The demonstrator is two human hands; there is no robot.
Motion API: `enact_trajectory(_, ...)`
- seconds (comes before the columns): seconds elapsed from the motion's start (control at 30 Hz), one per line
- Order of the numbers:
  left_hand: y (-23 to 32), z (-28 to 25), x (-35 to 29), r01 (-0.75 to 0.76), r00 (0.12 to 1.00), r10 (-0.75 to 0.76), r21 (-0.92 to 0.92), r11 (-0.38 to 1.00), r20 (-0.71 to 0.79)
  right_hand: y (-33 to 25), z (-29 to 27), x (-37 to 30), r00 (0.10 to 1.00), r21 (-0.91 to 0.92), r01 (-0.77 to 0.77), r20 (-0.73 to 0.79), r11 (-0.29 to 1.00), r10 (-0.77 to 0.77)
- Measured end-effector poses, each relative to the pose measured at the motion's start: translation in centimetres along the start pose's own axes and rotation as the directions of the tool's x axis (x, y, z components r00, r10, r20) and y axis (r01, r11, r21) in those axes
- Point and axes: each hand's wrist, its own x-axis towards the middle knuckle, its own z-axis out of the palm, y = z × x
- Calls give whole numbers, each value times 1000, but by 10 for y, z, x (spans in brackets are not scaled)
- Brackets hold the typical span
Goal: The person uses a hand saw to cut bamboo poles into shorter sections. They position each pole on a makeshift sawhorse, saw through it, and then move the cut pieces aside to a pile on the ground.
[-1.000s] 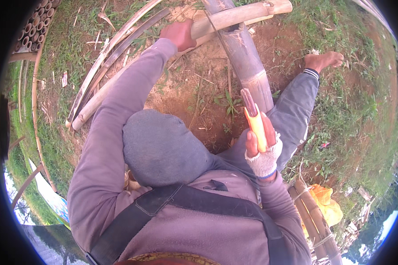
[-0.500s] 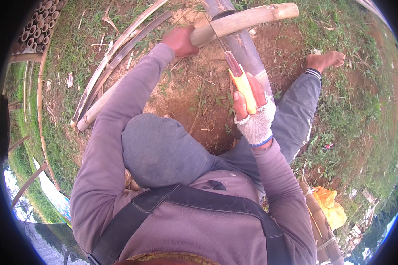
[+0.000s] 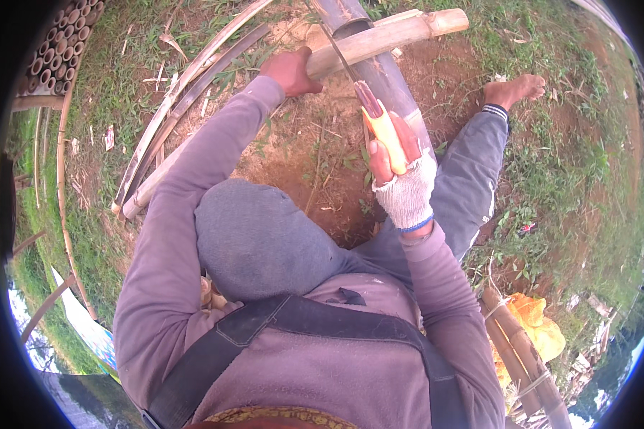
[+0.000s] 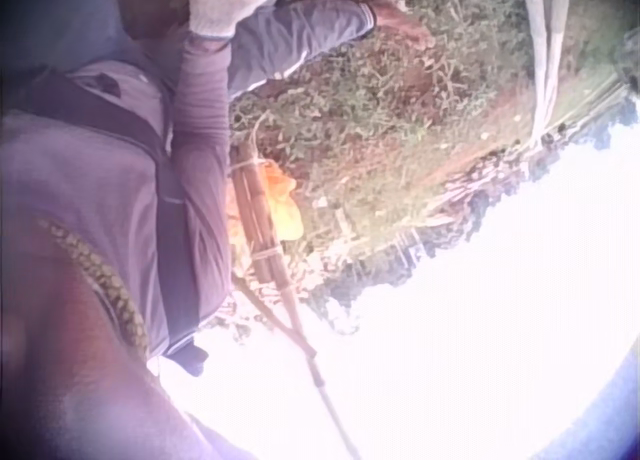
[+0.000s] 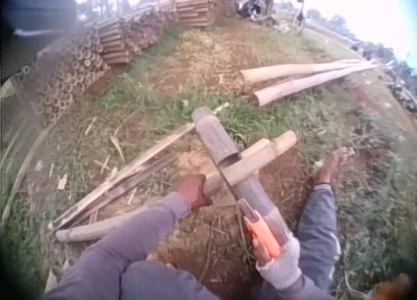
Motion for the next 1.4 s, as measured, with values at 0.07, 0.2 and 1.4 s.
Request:
enact_trajectory(0.07, 3, 1, -1, 20, 999, -20, 18, 1000, -30, -9, -11, -8, 999, -73, -14, 37, 997, 17)
enact_trajectory(0.2, -12, -10, 8, 24, 999, -23, 30, 999, -23, -21, -58, -58, 995, -100, 17, 101, 995, -7)
enact_trajectory(1.4, -29, -45, -82, -109, 994, 99, -290, 951, -49, 92, -194, -74, 851, -563, -337, -525, 754, -12)
